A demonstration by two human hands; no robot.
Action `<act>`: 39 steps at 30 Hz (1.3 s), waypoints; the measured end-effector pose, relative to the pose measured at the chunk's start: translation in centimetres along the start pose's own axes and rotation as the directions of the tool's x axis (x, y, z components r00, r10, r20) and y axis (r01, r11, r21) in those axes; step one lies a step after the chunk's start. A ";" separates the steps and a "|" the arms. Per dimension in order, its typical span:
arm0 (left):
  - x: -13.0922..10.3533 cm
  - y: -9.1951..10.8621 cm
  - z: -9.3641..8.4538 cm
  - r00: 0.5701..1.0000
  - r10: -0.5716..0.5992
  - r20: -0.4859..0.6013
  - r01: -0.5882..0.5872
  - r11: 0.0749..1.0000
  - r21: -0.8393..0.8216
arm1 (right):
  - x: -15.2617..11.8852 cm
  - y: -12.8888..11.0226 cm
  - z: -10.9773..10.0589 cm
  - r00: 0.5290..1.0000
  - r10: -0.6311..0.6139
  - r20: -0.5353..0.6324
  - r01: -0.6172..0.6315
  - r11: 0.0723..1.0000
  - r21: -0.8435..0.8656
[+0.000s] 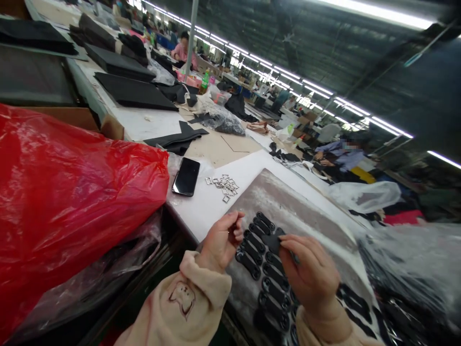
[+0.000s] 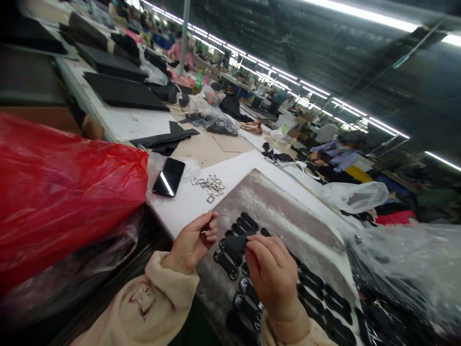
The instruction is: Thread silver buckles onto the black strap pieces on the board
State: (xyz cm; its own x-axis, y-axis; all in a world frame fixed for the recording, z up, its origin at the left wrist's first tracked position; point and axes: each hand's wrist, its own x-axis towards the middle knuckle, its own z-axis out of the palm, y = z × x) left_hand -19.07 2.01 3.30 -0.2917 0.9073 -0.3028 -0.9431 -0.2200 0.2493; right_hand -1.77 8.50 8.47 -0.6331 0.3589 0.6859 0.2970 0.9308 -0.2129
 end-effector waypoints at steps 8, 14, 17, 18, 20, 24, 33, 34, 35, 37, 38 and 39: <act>-2.7 -4.7 1.7 0.825 -0.441 0.353 0.236 0.837 0.494 | -6.2 -1.8 -3.7 0.493 0.756 0.430 -0.785 0.174 0.594; -3.5 -8.6 2.1 0.726 -0.625 0.286 0.311 0.670 0.674 | -8.9 -2.1 -6.0 0.422 0.721 0.549 -0.750 -0.062 0.658; -3.8 -10.3 2.1 0.723 -0.637 0.267 0.304 0.640 0.706 | -10.2 -1.5 -6.8 0.388 0.740 0.550 -0.746 -0.099 0.659; -3.9 -10.9 2.1 0.730 -0.633 0.256 0.297 0.631 0.717 | -10.6 -1.3 -7.0 0.383 0.742 0.550 -0.745 -0.104 0.659; -4.0 -12.0 2.1 0.755 -0.614 0.232 0.271 0.613 0.742 | -11.5 -0.6 -7.5 0.388 0.733 0.559 -0.743 -0.110 0.660; -4.5 -14.0 2.3 0.800 -0.562 0.212 0.210 0.593 0.778 | -13.3 0.6 -8.1 0.433 0.713 0.552 -0.770 -0.026 0.638; -4.7 -17.4 2.7 0.867 -0.470 0.168 0.156 0.576 0.802 | -15.5 1.0 -9.8 0.617 0.727 0.300 -0.776 0.501 0.383; -4.7 -17.7 2.8 0.871 -0.462 0.169 0.142 0.566 0.812 | -15.7 1.0 -10.0 0.641 0.722 0.259 -0.760 0.551 0.345; -4.8 -18.0 2.8 0.873 -0.457 0.170 0.130 0.555 0.822 | -15.8 0.9 -10.1 0.662 0.713 0.232 -0.744 0.588 0.316; -5.0 -18.6 2.8 0.882 -0.442 0.165 0.120 0.547 0.829 | -16.2 0.8 -10.3 0.693 0.691 0.208 -0.719 0.639 0.274; -5.1 -18.8 2.8 0.885 -0.437 0.159 0.124 0.552 0.824 | -16.3 0.8 -10.3 0.706 0.681 0.194 -0.707 0.663 0.246; -5.2 -19.1 2.7 0.889 -0.432 0.152 0.134 0.563 0.815 | -16.5 0.7 -10.2 0.721 0.670 0.177 -0.693 0.689 0.213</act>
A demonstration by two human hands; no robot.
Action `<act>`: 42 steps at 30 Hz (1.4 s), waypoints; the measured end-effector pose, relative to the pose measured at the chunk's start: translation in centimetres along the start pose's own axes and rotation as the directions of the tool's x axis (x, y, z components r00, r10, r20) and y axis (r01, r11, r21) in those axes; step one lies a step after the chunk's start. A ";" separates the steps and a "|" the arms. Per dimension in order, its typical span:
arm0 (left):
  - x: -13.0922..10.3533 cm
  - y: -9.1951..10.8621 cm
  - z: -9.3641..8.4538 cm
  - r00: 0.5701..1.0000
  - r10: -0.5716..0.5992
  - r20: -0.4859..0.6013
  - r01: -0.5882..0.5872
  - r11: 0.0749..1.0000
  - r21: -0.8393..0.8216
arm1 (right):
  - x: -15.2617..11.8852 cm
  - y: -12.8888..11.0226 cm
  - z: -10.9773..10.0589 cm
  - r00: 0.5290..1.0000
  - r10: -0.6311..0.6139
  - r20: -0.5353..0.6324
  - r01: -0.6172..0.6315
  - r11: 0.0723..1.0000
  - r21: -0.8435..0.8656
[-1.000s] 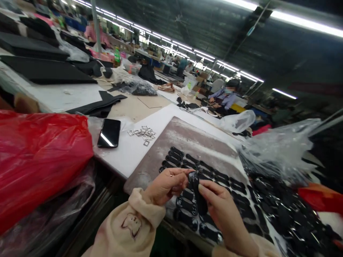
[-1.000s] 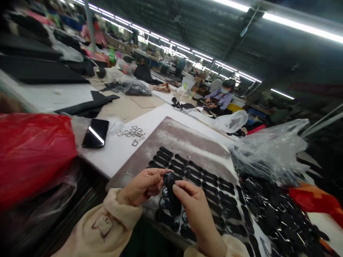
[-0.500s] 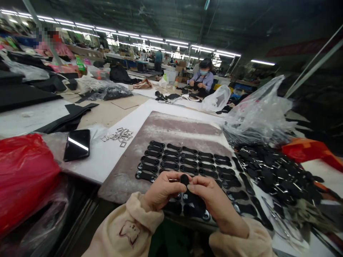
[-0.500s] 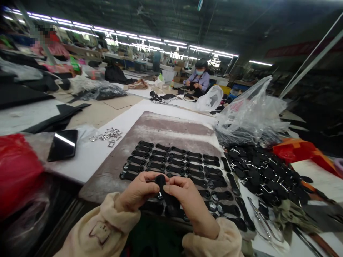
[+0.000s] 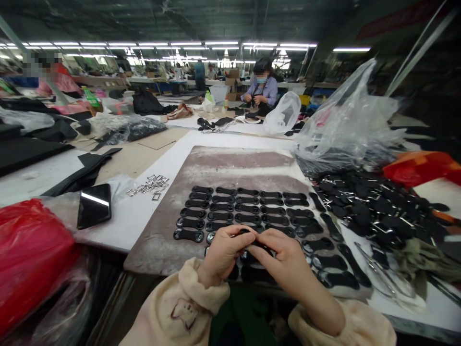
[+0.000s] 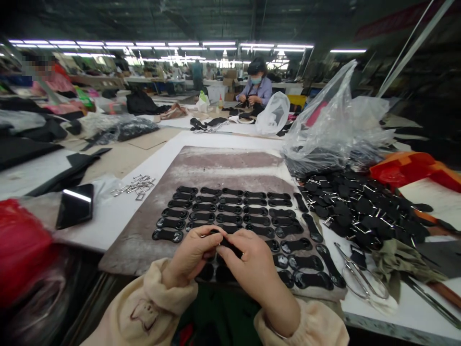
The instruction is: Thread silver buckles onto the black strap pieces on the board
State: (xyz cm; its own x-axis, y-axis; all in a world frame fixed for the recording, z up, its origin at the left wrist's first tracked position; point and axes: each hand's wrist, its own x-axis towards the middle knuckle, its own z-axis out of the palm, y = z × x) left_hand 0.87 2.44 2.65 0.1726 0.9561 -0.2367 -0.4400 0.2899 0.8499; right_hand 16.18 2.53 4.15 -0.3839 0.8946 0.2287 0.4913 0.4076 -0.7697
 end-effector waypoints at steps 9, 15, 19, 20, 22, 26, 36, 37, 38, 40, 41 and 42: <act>0.1 0.1 -0.2 0.981 -0.183 0.058 0.189 0.866 -0.463 | -0.2 1.2 -0.2 0.948 -0.210 -0.237 0.175 0.971 -0.161; 0.3 0.6 -0.7 0.993 -0.114 0.011 0.094 0.757 -0.647 | -0.3 1.5 -0.6 0.921 -0.318 -0.225 0.262 0.933 -0.248; 0.3 0.4 -0.5 0.996 -0.070 -0.049 0.024 0.785 -0.620 | -0.5 1.2 0.5 0.943 -0.309 -0.125 0.268 0.925 -0.267; 0.3 0.3 -0.5 0.997 -0.062 -0.052 0.017 0.793 -0.609 | -0.5 1.1 0.7 0.945 -0.307 -0.112 0.268 0.925 -0.271; 0.2 0.2 -0.4 0.998 -0.037 -0.050 0.000 0.806 -0.592 | -0.5 1.0 1.1 0.948 -0.305 -0.087 0.272 0.922 -0.277; -0.1 0.1 0.0 0.998 0.054 -0.029 -0.061 0.857 -0.512 | -0.4 0.9 1.3 0.956 -0.287 -0.062 0.259 0.924 -0.282; -1.5 -0.3 1.5 0.937 0.346 0.050 -0.344 0.938 -0.052 | -0.7 1.0 2.0 0.950 -0.266 -0.165 0.259 0.964 -0.062; -1.7 -0.2 1.6 0.932 0.357 0.063 -0.355 0.934 -0.045 | -0.8 1.0 2.0 0.945 -0.270 -0.184 0.268 0.963 -0.040; -1.9 -0.1 1.7 0.927 0.367 0.077 -0.365 0.930 -0.043 | -0.8 1.0 2.0 0.942 -0.271 -0.200 0.272 0.962 -0.023; -2.2 0.1 1.8 0.917 0.384 0.110 -0.380 0.923 -0.055 | -0.9 1.0 1.8 0.934 -0.273 -0.231 0.280 0.960 -0.004; -2.2 0.2 1.7 0.910 0.395 0.125 -0.389 0.918 -0.073 | -0.9 1.0 1.7 0.929 -0.274 -0.247 0.283 0.959 -0.002; -2.2 0.3 1.6 0.903 0.408 0.134 -0.398 0.912 -0.097 | -0.9 1.0 1.5 0.926 -0.276 -0.259 0.284 0.959 -0.005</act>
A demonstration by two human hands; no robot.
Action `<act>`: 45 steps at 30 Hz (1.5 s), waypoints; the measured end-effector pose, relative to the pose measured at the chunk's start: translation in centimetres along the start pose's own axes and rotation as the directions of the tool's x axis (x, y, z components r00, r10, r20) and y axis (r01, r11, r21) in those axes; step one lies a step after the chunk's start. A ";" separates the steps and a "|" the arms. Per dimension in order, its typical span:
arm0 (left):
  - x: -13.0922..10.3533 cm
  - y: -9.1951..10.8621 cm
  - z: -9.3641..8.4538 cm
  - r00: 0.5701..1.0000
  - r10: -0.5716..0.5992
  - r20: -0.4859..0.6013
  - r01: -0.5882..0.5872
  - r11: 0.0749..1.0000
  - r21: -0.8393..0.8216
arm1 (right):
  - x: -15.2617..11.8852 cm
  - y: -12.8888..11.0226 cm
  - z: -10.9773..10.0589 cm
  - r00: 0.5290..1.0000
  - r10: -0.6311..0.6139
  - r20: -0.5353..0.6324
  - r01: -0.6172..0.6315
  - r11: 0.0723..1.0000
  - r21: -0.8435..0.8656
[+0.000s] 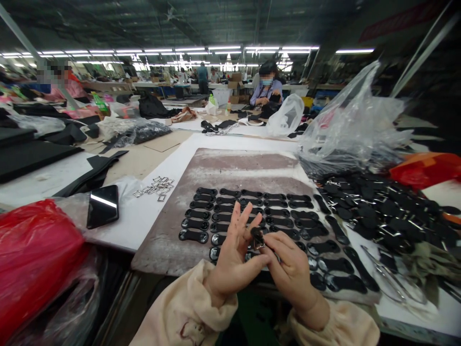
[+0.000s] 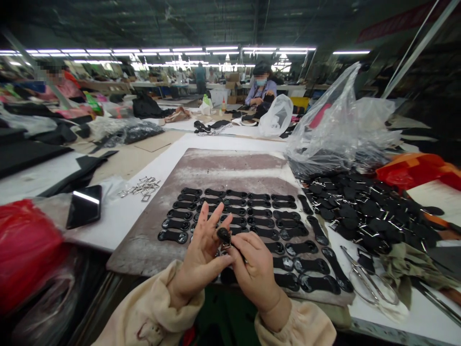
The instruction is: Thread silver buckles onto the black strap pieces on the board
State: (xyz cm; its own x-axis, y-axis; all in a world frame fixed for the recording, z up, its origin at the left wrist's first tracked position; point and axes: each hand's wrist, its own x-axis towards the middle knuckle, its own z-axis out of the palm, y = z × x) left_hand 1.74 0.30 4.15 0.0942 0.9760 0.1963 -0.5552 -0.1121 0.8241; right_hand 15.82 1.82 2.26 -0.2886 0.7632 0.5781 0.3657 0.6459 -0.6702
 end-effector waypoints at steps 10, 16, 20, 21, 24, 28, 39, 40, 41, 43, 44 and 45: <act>0.5 -0.3 -1.8 0.985 -0.143 0.096 0.138 0.989 0.050 | 0.0 0.1 -0.4 0.999 0.033 -0.016 -0.032 0.998 0.047; 0.6 0.4 -1.5 0.990 -0.118 0.077 0.090 0.950 0.300 | -0.1 0.2 -0.7 0.992 0.123 0.012 -0.124 0.986 0.109; 0.9 1.4 -2.6 0.980 -0.119 0.162 0.041 0.905 0.423 | 0.4 0.0 -1.2 0.955 0.244 0.172 -0.279 0.933 0.229; 1.0 1.7 -2.9 0.973 -0.137 0.185 0.042 0.896 0.443 | 0.5 -0.1 -1.3 0.936 0.267 0.229 -0.324 0.908 0.266; 1.2 2.3 -3.5 0.946 -0.209 0.248 0.061 0.867 0.495 | 0.6 0.1 -1.5 0.882 0.314 0.351 -0.439 0.819 0.369; 1.2 2.0 -3.7 0.948 -0.240 0.207 0.113 0.865 0.488 | 0.4 0.3 -1.4 0.844 0.355 0.403 -0.515 0.746 0.422; 0.5 -0.1 -2.9 0.976 0.193 0.104 -0.209 0.675 0.707 | 0.4 -0.4 -1.0 0.989 0.149 0.007 -0.150 0.989 0.016; 0.6 -0.2 -2.8 0.974 0.190 0.122 -0.220 0.673 0.706 | 0.3 -0.3 -1.0 0.992 0.129 -0.002 -0.129 0.991 -0.021; 0.6 -0.1 -2.8 0.974 0.183 0.134 -0.224 0.677 0.701 | 0.2 -0.1 -1.0 0.994 0.109 -0.004 -0.109 0.993 -0.050; 0.8 -0.1 -2.7 0.978 0.169 0.123 -0.207 0.702 0.682 | 0.2 0.0 -1.1 0.997 0.080 -0.001 -0.080 0.993 -0.085; 1.0 -0.1 -2.7 0.981 0.163 0.101 -0.188 0.725 0.662 | 0.2 0.1 -1.2 0.998 0.069 -0.002 -0.069 0.993 -0.094; 1.1 0.0 -2.7 0.986 0.152 0.069 -0.161 0.759 0.631 | 0.2 0.1 -1.3 0.998 0.060 -0.008 -0.061 0.993 -0.103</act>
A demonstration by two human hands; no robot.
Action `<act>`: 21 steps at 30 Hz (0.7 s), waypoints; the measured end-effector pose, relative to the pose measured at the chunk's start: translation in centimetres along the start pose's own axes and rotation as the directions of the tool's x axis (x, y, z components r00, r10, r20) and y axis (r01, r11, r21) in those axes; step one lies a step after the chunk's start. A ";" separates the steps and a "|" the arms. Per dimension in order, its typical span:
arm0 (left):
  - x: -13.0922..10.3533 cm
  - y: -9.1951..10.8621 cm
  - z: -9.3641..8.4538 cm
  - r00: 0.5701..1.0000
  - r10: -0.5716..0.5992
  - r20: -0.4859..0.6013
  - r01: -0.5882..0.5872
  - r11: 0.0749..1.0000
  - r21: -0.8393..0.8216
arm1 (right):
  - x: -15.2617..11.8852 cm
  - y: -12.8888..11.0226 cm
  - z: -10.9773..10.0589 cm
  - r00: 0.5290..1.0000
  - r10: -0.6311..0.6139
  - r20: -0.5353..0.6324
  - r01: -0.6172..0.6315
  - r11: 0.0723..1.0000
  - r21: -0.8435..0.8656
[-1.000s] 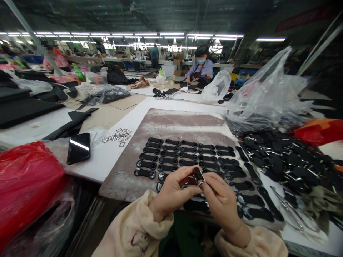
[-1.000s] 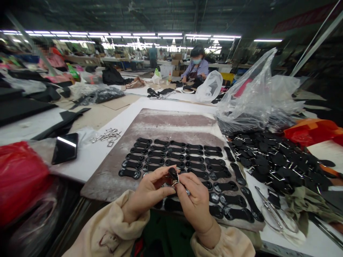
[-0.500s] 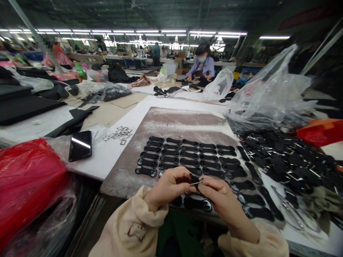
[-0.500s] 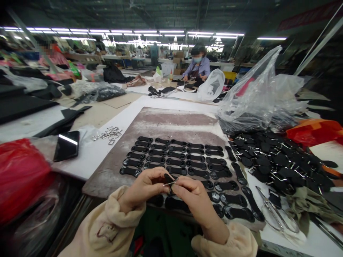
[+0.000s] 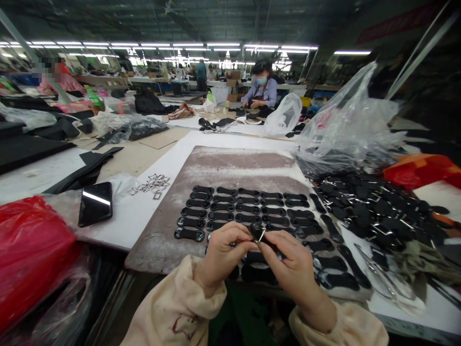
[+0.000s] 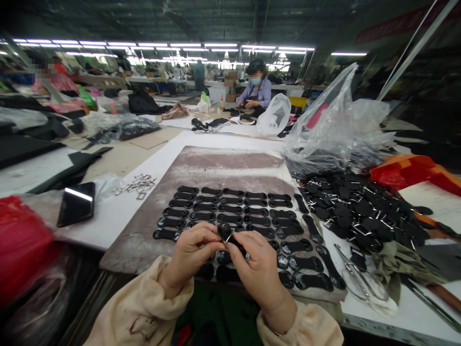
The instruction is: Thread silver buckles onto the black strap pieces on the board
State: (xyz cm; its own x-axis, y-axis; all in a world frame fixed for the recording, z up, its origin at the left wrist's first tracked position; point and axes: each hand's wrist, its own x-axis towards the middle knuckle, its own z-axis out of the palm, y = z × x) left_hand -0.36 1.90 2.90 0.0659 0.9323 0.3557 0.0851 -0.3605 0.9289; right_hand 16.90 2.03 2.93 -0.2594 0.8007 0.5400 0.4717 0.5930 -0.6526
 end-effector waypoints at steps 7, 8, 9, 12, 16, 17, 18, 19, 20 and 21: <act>0.3 -0.1 0.1 0.945 -0.322 0.064 0.308 0.801 -0.513 | -0.1 0.0 0.3 1.000 -0.006 0.028 0.007 0.999 -0.053; 0.3 -0.2 0.0 0.937 -0.337 0.091 0.330 0.770 -0.546 | -0.2 0.0 0.4 1.000 0.022 0.022 -0.021 0.999 -0.047; 0.2 -0.2 0.0 0.930 -0.348 0.119 0.353 0.750 -0.559 | -0.3 0.0 0.5 0.998 0.058 0.014 -0.058 0.998 -0.035; 0.0 -0.2 -0.2 0.907 -0.364 0.212 0.419 0.729 -0.541 | -0.6 0.1 0.5 0.989 0.148 -0.010 -0.148 0.989 0.021; -0.1 -0.1 -0.4 0.893 -0.372 0.252 0.449 0.719 -0.530 | -0.7 0.2 0.3 0.989 0.151 0.004 -0.151 0.988 0.033; -0.1 -0.1 -0.5 0.893 -0.368 0.258 0.449 0.712 -0.539 | -0.6 0.2 0.3 0.989 0.147 -0.001 -0.147 0.989 0.027; 0.0 0.0 -0.5 0.893 -0.359 0.272 0.450 0.702 -0.551 | -0.6 0.1 0.3 0.989 0.146 -0.010 -0.146 0.989 0.019; 0.0 0.0 -0.5 0.890 -0.347 0.295 0.456 0.688 -0.565 | -0.6 0.1 0.2 0.989 0.147 -0.019 -0.147 0.989 0.008; 0.0 0.0 -0.6 0.883 -0.340 0.324 0.469 0.668 -0.578 | -0.6 0.1 0.2 0.989 0.144 -0.031 -0.145 0.989 -0.003; 0.1 0.0 -0.6 0.871 -0.339 0.356 0.491 0.641 -0.590 | -0.6 0.1 0.2 0.989 0.139 -0.041 -0.139 0.990 -0.015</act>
State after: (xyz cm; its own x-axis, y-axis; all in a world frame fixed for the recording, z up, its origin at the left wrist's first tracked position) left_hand -0.93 1.97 2.97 0.3822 0.9231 -0.0422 -0.4999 0.2449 0.8307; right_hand 16.97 1.63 2.41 -0.1565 0.8710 0.4657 0.5156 0.4742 -0.7136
